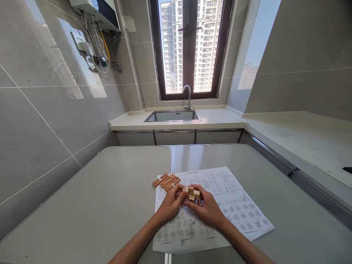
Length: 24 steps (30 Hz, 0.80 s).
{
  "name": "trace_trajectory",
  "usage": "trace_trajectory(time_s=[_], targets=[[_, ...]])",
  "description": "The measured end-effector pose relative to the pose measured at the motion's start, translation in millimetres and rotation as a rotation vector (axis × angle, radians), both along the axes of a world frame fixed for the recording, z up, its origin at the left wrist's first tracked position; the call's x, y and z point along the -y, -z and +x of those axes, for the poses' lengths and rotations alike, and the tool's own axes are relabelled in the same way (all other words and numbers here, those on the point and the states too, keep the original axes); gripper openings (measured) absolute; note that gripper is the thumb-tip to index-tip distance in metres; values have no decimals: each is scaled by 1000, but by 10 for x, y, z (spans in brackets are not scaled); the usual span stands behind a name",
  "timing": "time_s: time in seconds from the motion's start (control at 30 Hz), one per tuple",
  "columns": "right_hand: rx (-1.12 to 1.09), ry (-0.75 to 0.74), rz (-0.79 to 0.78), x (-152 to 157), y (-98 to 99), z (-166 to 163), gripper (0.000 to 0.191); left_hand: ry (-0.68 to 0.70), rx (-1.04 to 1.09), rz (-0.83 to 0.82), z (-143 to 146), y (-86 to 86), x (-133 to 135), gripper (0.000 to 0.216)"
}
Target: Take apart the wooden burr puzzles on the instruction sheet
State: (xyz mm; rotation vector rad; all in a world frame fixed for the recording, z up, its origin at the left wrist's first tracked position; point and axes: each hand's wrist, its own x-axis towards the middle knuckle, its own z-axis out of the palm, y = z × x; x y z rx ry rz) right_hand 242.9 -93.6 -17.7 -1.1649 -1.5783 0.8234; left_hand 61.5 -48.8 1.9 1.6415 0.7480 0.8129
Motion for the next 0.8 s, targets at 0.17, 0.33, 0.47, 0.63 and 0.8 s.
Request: trace_trajectory(time_s=[0.17, 0.33, 0.47, 0.63, 0.8], targets=[[-21, 119, 57, -51, 45, 113, 38, -177, 102, 36, -99, -7, -163, 38], [77, 280, 79, -88, 116, 156, 49, -306, 130, 23, -151, -77, -232, 40], [248, 169, 160, -79, 149, 88, 53, -170, 111, -78, -76, -50, -173, 44], [338, 113, 143, -98, 241, 109, 58, -94, 87, -107, -64, 20, -160, 43], [349, 61, 129, -91, 277, 124, 71, -93, 74, -121, -78, 70, -188, 41]])
